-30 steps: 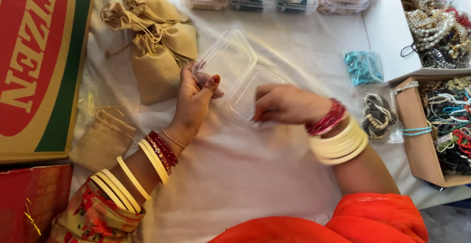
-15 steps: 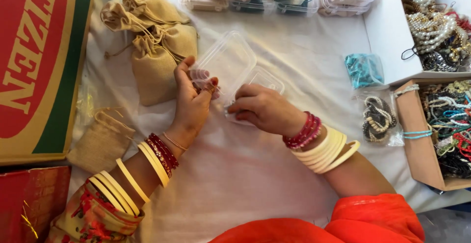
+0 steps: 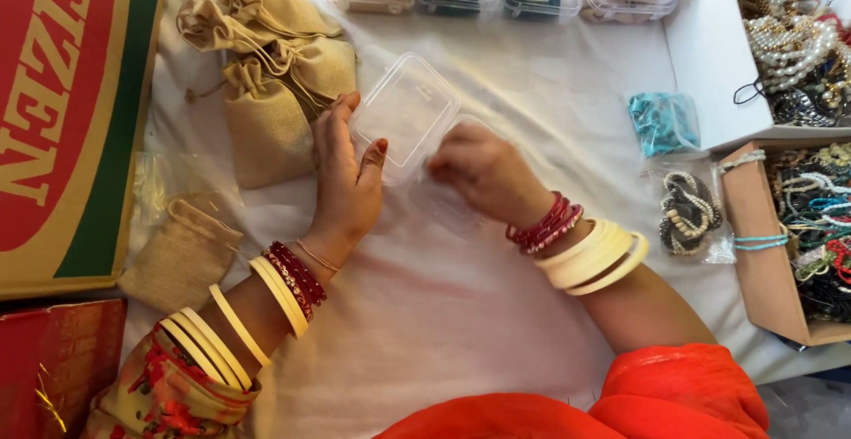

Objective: The person wipes the inside of small plastic containers with a white cloth, then places small beige drawstring pouches inside them and closes the lids. The containers are stacked on a table covered with a white cloth, alongside boxes of jewelry and other supplies.

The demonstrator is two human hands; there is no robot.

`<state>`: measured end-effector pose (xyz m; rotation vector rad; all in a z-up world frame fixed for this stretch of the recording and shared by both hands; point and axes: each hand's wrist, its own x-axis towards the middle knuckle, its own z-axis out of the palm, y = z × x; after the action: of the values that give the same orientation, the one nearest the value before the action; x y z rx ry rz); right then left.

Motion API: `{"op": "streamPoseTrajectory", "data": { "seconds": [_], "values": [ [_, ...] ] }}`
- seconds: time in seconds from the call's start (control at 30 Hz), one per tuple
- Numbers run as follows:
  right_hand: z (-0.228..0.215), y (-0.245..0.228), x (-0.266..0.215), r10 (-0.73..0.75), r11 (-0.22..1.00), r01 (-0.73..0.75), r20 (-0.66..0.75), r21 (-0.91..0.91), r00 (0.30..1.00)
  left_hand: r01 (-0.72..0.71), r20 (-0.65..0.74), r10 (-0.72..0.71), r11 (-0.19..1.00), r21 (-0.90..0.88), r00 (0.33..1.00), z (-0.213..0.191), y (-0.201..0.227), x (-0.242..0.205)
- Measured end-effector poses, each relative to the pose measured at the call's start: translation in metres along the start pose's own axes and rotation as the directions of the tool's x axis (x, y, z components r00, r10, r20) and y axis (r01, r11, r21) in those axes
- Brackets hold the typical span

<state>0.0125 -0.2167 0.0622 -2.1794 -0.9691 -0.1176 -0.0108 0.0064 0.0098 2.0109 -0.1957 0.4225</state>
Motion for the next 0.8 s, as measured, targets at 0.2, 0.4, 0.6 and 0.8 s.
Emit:
{"op": "streamPoseTrajectory", "data": {
  "seconds": [0.2, 0.4, 0.6, 0.8],
  "values": [
    [-0.047, -0.005, -0.001, 0.109, 0.988, -0.148, 0.509, 0.036, 0.854, 0.014, 0.057, -0.011, 0.999, -0.053, 0.998, -0.007, 0.011, 0.004],
    [-0.046, 0.045, -0.005, 0.252, 0.947, -0.248, -0.004, -0.205, 0.968, 0.024, 0.095, -0.025, 1.0, 0.012, 0.995, -0.002, 0.003, 0.004],
    [-0.017, 0.0, 0.002, -0.061, 0.998, 0.065, 0.148, -0.02, 0.987, -0.129, 0.159, 0.1, 0.976, 0.178, 0.982, -0.004, 0.016, 0.0],
    [-0.055, 0.004, -0.007, 0.107, 0.992, -0.064, 0.447, -0.109, 0.888, -0.174, 0.185, 0.13, 0.953, 0.246, 0.974, -0.003, 0.02, -0.002]
  ]
}}
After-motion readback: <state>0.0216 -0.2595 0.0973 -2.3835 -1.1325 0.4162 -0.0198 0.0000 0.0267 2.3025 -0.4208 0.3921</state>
